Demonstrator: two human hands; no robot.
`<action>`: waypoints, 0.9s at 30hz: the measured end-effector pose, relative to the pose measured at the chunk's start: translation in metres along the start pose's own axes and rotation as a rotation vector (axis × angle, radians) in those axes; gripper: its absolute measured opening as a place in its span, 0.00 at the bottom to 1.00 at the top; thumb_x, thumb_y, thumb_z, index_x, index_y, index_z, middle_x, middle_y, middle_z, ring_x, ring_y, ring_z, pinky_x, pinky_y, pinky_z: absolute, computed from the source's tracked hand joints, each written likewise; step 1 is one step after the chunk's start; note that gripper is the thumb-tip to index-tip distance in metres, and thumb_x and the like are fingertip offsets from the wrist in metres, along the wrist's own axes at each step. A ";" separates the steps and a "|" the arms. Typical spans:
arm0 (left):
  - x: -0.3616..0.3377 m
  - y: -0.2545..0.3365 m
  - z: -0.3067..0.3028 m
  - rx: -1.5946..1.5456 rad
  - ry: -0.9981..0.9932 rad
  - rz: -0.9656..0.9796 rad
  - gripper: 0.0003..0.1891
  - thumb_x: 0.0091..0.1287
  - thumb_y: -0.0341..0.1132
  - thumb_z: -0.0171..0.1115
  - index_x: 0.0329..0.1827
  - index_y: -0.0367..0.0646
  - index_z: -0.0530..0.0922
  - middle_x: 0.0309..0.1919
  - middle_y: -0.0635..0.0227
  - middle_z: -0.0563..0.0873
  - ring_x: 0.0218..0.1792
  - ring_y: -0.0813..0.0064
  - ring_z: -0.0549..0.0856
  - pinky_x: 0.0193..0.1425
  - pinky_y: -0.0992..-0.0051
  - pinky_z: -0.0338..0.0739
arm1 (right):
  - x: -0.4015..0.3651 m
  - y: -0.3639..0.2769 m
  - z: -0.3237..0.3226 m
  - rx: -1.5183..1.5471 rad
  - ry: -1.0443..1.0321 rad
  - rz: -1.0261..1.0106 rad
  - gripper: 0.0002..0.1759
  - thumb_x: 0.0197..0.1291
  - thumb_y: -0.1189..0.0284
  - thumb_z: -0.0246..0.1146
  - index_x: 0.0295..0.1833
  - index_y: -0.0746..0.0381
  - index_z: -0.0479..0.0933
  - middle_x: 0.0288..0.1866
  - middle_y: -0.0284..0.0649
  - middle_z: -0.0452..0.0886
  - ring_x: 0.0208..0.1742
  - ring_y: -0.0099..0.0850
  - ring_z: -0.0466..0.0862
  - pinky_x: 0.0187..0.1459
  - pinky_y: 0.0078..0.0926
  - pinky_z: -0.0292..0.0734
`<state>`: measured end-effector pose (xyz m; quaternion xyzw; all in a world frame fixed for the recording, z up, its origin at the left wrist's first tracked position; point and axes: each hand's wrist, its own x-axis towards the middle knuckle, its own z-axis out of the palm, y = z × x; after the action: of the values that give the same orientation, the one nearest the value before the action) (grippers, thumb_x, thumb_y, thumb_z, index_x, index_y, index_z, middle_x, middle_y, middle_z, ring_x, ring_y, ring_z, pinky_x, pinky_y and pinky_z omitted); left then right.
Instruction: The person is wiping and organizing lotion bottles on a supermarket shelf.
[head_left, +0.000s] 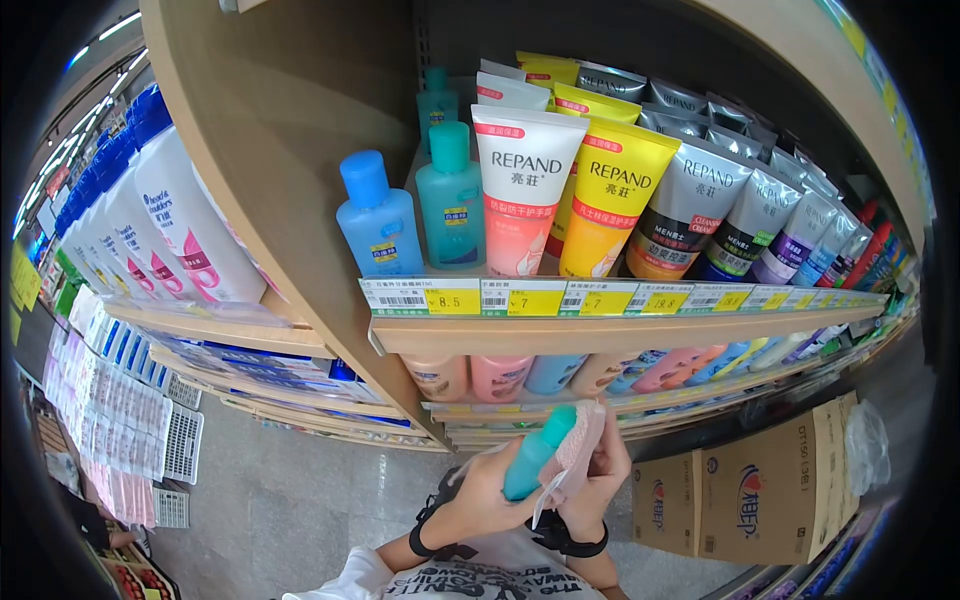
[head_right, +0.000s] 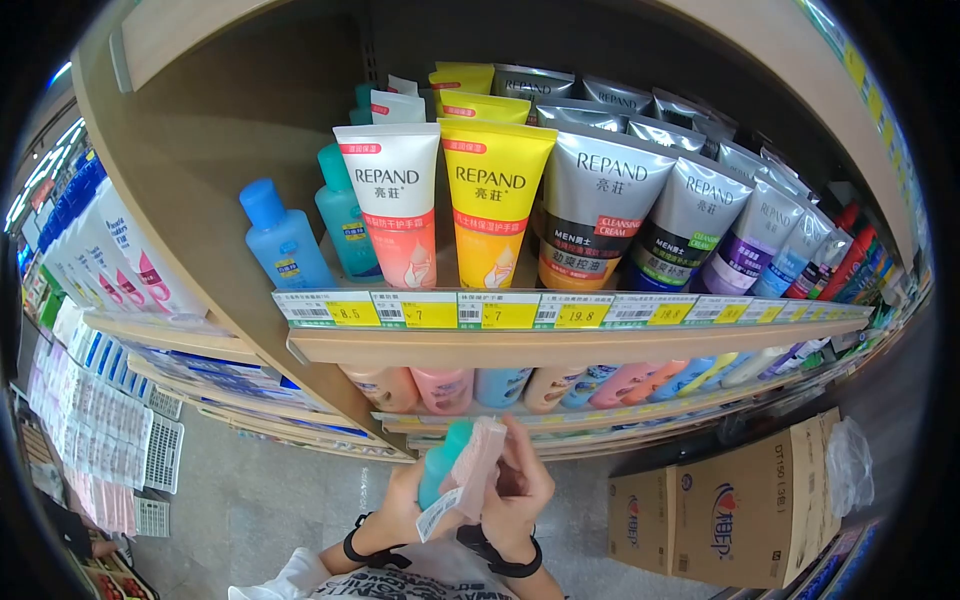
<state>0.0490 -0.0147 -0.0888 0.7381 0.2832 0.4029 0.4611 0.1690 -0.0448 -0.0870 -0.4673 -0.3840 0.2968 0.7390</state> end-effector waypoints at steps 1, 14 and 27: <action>0.002 0.000 0.000 -0.063 0.008 0.002 0.26 0.50 0.36 0.70 0.50 0.37 0.71 0.33 0.59 0.82 0.31 0.68 0.84 0.36 0.74 0.77 | 0.004 -0.010 0.003 0.037 0.013 0.028 0.33 0.47 0.72 0.68 0.59 0.71 0.65 0.47 0.41 0.76 0.45 0.24 0.77 0.47 0.20 0.72; 0.002 -0.005 -0.001 -0.372 0.281 -0.024 0.24 0.46 0.28 0.73 0.45 0.38 0.71 0.32 0.69 0.80 0.34 0.81 0.79 0.39 0.78 0.75 | -0.003 -0.019 -0.028 -0.136 -0.040 -0.092 0.14 0.48 0.85 0.62 0.39 0.65 0.66 0.31 0.35 0.75 0.33 0.18 0.75 0.36 0.16 0.70; 0.003 -0.006 -0.004 -0.550 0.173 -0.231 0.17 0.53 0.24 0.66 0.45 0.37 0.70 0.32 0.70 0.80 0.31 0.83 0.79 0.34 0.80 0.75 | -0.010 -0.012 -0.076 0.366 -0.178 0.473 0.15 0.60 0.66 0.58 0.47 0.66 0.76 0.41 0.34 0.80 0.42 0.23 0.79 0.45 0.22 0.72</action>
<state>0.0465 -0.0078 -0.0919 0.5115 0.2835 0.4707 0.6606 0.2288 -0.0925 -0.0994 -0.3748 -0.2679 0.5647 0.6847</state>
